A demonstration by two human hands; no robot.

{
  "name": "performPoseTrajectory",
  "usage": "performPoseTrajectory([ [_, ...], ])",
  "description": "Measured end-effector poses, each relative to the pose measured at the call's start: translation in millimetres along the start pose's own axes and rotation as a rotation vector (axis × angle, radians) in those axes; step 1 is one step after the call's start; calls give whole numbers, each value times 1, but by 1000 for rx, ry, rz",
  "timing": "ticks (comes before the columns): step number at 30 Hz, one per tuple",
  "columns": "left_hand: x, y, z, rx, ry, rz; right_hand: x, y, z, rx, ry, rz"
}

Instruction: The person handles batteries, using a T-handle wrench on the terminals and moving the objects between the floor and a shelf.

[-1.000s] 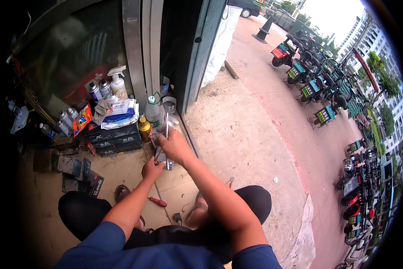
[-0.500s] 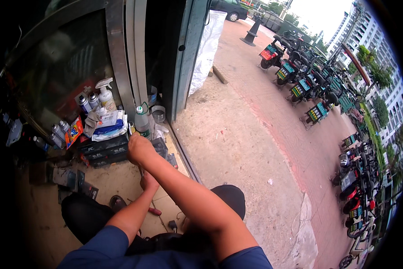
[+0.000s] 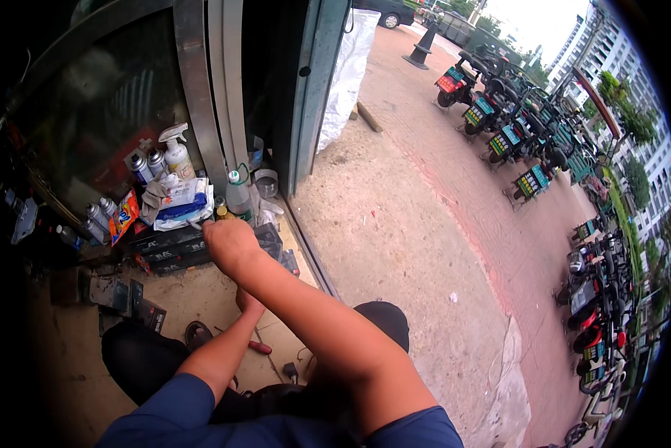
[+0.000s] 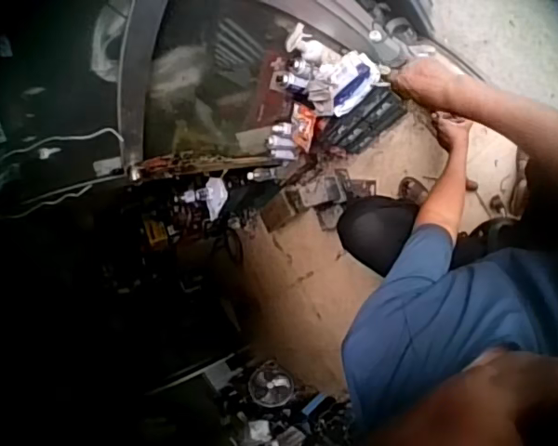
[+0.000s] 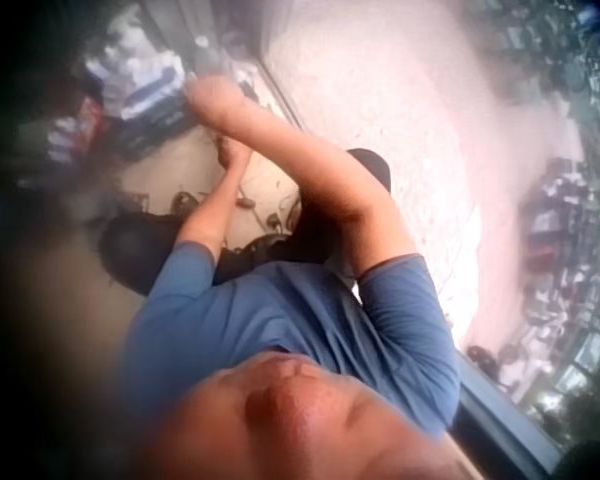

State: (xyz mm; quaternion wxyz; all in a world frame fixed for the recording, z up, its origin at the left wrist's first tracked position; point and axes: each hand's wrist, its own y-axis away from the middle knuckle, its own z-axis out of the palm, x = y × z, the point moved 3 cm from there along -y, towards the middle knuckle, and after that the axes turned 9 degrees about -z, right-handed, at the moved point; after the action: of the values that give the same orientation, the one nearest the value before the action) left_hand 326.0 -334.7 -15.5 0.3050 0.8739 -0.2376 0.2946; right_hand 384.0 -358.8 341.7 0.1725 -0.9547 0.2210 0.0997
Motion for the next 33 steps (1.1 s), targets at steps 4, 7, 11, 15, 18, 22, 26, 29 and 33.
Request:
performPoseTrajectory([
  [4,7,0,-23,-199,-169,4,-24,1,-1,-98,177,-414],
  [7,22,9,-44,-202,-227,154,-28,7,-8,-48,251,-446],
  [11,44,24,-69,-280,-259,212,-19,20,-16,123,282,-418],
  [15,56,35,-91,-237,-278,301,-13,39,-11,340,52,-387],
  [18,52,32,-98,-266,-198,112,-10,50,2,447,-214,-234],
  [22,43,25,-98,-264,-436,195,3,62,22,466,-686,77],
  [26,34,19,-95,-237,-461,273,20,73,32,493,-547,247],
  [29,33,19,-98,-196,-465,293,31,79,41,429,-533,267],
  [33,41,27,-106,-226,-529,319,39,84,50,357,-387,282],
])
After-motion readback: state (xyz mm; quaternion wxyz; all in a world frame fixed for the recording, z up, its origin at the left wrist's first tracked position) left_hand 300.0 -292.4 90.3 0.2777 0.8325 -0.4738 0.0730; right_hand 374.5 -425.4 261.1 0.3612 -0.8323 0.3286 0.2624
